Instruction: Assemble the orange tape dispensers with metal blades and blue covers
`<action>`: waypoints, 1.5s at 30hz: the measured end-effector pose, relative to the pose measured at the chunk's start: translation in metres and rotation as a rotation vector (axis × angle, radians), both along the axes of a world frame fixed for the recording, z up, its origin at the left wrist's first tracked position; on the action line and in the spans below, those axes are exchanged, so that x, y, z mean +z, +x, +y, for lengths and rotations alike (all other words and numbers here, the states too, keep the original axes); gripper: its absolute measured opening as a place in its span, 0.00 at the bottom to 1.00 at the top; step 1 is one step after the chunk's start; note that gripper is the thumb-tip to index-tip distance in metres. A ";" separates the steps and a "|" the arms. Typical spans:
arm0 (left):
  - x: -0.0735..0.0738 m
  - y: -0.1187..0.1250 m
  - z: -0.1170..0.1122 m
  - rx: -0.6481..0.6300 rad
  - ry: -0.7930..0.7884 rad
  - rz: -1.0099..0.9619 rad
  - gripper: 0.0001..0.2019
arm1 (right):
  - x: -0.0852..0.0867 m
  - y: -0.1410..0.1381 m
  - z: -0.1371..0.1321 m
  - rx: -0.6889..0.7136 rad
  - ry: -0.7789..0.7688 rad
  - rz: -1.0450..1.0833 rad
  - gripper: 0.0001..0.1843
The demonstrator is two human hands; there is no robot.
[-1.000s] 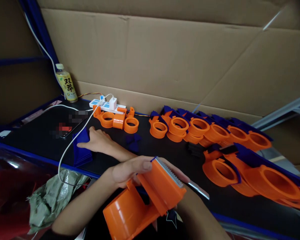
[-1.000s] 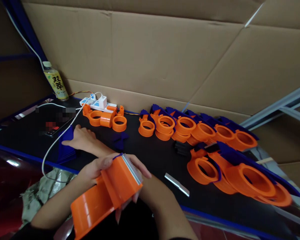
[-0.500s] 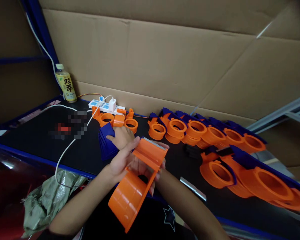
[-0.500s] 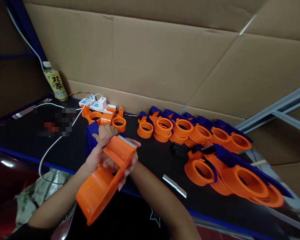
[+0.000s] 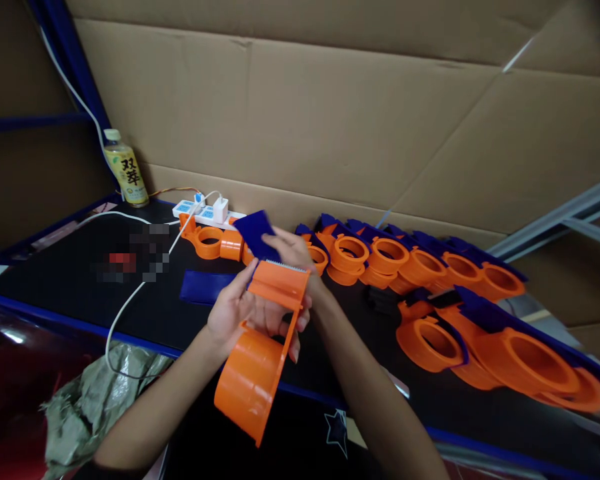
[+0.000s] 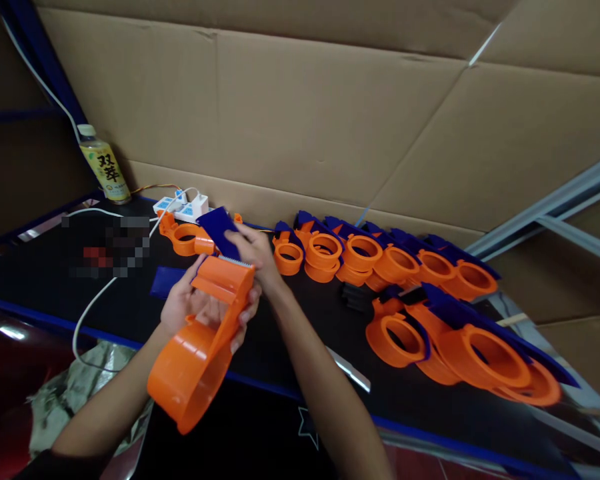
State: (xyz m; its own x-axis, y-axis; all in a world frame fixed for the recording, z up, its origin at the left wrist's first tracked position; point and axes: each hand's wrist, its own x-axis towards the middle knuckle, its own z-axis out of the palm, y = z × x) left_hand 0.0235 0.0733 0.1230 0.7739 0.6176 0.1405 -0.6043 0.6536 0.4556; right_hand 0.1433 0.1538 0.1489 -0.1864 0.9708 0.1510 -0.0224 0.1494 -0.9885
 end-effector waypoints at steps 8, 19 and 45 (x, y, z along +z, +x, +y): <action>-0.005 0.012 0.010 0.728 0.162 0.177 0.22 | 0.008 0.066 -0.075 -0.085 0.383 -0.351 0.24; -0.013 0.023 0.003 0.911 0.117 0.339 0.23 | 0.000 0.068 -0.107 -0.214 0.695 -0.721 0.26; 0.000 0.020 -0.023 0.876 0.660 0.445 0.39 | -0.002 0.082 -0.118 -0.209 0.077 -0.043 0.12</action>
